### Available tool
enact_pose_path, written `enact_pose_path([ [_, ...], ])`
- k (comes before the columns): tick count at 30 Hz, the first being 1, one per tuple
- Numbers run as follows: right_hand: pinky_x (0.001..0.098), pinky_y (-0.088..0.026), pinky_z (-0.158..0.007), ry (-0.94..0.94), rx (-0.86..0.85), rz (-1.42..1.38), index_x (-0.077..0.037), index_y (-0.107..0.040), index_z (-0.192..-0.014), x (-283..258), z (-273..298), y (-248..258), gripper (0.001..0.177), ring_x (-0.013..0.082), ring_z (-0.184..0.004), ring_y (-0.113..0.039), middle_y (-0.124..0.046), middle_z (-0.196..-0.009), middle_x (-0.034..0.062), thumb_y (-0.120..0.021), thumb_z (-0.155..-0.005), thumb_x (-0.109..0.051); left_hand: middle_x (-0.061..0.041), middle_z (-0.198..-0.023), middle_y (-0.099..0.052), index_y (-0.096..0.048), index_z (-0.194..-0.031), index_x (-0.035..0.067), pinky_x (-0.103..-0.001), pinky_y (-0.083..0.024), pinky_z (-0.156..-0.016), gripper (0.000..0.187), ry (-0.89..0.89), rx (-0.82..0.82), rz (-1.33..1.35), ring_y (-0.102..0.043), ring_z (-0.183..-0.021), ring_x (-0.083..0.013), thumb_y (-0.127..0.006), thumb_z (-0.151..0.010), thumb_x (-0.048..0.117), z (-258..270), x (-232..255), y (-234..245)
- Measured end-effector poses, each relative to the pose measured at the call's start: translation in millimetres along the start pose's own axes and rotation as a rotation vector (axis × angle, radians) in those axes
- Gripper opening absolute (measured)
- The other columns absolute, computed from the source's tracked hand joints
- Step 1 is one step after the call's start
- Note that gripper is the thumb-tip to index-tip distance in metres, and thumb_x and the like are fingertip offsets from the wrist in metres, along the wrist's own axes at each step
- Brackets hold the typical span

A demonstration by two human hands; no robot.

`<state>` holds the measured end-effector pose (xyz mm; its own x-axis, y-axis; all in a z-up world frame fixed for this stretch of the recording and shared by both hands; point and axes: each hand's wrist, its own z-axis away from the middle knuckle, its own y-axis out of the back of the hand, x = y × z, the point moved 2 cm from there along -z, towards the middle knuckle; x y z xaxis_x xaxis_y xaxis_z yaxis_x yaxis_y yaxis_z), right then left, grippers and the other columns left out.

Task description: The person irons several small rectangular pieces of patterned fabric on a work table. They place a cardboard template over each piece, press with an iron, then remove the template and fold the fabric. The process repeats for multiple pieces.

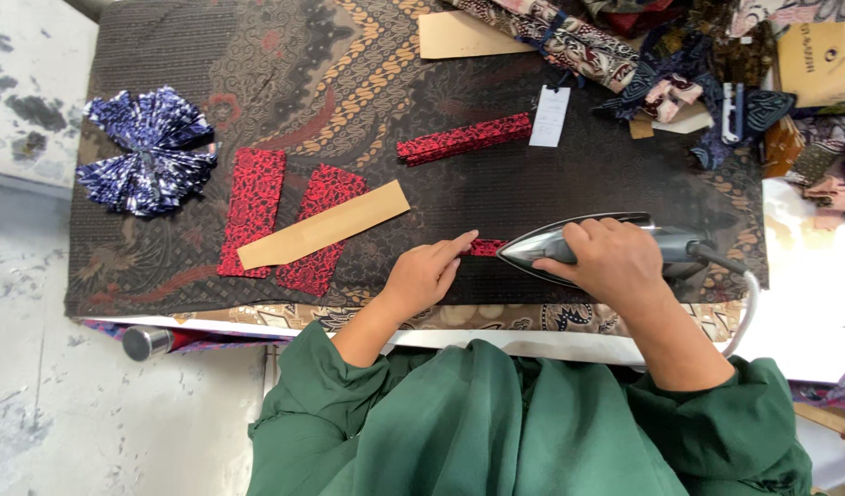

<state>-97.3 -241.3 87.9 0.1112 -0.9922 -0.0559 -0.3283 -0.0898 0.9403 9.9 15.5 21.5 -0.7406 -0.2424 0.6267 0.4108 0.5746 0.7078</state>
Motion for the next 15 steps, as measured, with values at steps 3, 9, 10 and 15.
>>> enact_pose_path([
  [3,0.0362,-0.052,-0.058,-0.007,-0.019,-0.012,-0.010,-0.065,-0.076,-9.2,-13.1,-1.8,0.042,0.0232,-0.067,-0.068,-0.065,-0.071,0.0051,-0.083,-0.072,-0.048,-0.009,-0.113,-0.073,-0.050,-0.150,0.013,-0.041,-0.057,-0.082,0.057,-0.005,0.058,0.087,-0.071,-0.094,-0.0303,-0.061,-0.095,0.003,0.5,1.0,7.4],
  [9,0.0360,-0.052,-0.059,-0.012,-0.041,0.000,-0.010,-0.063,-0.074,-12.5,-13.6,-4.1,0.041,0.0229,-0.068,-0.068,-0.063,-0.071,0.0045,-0.084,-0.075,-0.046,-0.010,-0.112,-0.064,-0.062,-0.134,0.010,-0.042,-0.052,-0.083,0.044,-0.023,0.219,-0.073,-0.065,-0.096,-0.0302,-0.070,-0.091,0.006,2.5,0.9,7.3],
  [10,0.0361,-0.052,-0.059,-0.013,-0.042,0.002,-0.010,-0.063,-0.074,-12.7,-13.1,-4.9,0.041,0.0229,-0.068,-0.068,-0.064,-0.071,0.0045,-0.084,-0.075,-0.046,-0.008,-0.109,-0.064,-0.067,-0.128,0.011,-0.041,-0.052,-0.081,0.039,-0.021,0.184,-0.072,-0.065,-0.094,-0.0282,-0.072,-0.090,0.007,2.5,-0.3,6.7],
  [15,0.0357,-0.051,-0.057,-0.010,0.018,-0.012,-0.010,-0.063,-0.074,-13.2,-15.7,-2.8,0.040,0.0229,-0.065,-0.066,-0.064,-0.069,0.0046,-0.084,-0.076,-0.044,-0.008,-0.107,-0.063,-0.073,-0.109,0.009,-0.041,-0.051,-0.079,0.027,-0.109,0.157,-0.154,-0.064,-0.094,-0.0284,-0.073,-0.083,0.007,2.6,0.4,7.3],
])
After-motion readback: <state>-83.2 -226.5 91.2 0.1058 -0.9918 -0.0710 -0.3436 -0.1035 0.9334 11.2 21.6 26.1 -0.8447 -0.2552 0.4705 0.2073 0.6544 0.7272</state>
